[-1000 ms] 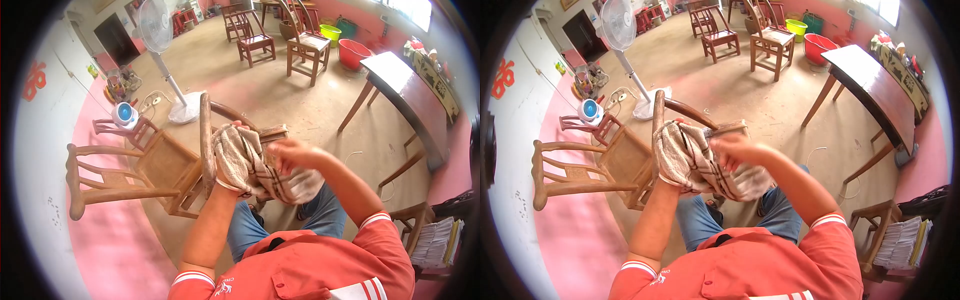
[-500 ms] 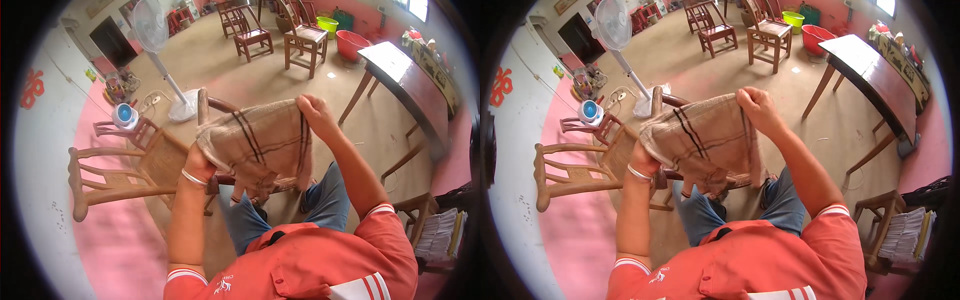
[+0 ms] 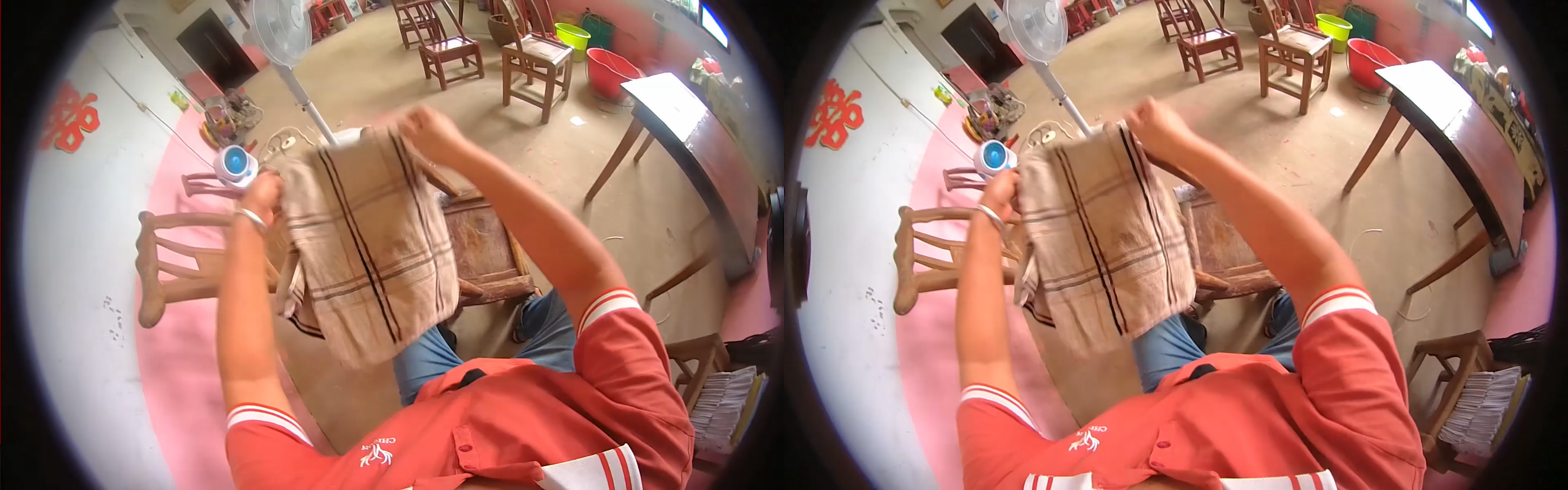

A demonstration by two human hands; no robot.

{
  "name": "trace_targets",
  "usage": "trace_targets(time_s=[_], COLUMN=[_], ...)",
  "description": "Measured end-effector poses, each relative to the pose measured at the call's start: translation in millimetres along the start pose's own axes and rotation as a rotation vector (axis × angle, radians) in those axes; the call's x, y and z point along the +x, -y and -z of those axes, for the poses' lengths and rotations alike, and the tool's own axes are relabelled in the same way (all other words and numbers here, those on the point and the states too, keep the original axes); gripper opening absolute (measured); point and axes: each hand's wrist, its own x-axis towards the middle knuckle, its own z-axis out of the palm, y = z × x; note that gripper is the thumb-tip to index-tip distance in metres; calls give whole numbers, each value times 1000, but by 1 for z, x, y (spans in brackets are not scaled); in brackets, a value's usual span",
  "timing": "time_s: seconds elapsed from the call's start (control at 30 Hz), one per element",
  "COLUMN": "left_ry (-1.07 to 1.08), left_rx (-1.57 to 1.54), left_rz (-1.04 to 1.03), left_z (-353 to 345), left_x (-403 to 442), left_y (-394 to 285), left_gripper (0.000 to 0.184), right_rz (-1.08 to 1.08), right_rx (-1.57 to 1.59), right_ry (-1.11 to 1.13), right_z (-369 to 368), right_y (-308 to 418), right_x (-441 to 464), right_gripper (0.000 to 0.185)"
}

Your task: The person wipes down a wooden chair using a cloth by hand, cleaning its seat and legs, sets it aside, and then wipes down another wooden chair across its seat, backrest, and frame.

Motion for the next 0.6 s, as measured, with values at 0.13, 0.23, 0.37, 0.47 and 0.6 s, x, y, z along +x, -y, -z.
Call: trace_targets(time_s=[0.13, 0.23, 0.37, 0.47, 0.6], left_ry=[221, 49, 99, 48, 12], left_rx=[657, 727, 716, 835, 966], left_rz=[-261, -439, -300, -278, -218], left_z=[-94, -137, -144, -153, -170], left_x=[-65, -108, -92, -51, 28], left_y=[34, 87, 68, 61, 47], left_gripper=[43, 77, 96, 92, 91], right_rz=[-216, -295, -565, -503, -437], right_rx=[-39, 243, 801, 969, 1015], right_ry=[321, 554, 715, 615, 567], right_z=[-59, -91, -80, -77, -84], right_y=[-77, -129, -126, -120, -119], right_x=[-85, -178, -224, -235, -245], right_gripper=[15, 44, 64, 72, 84])
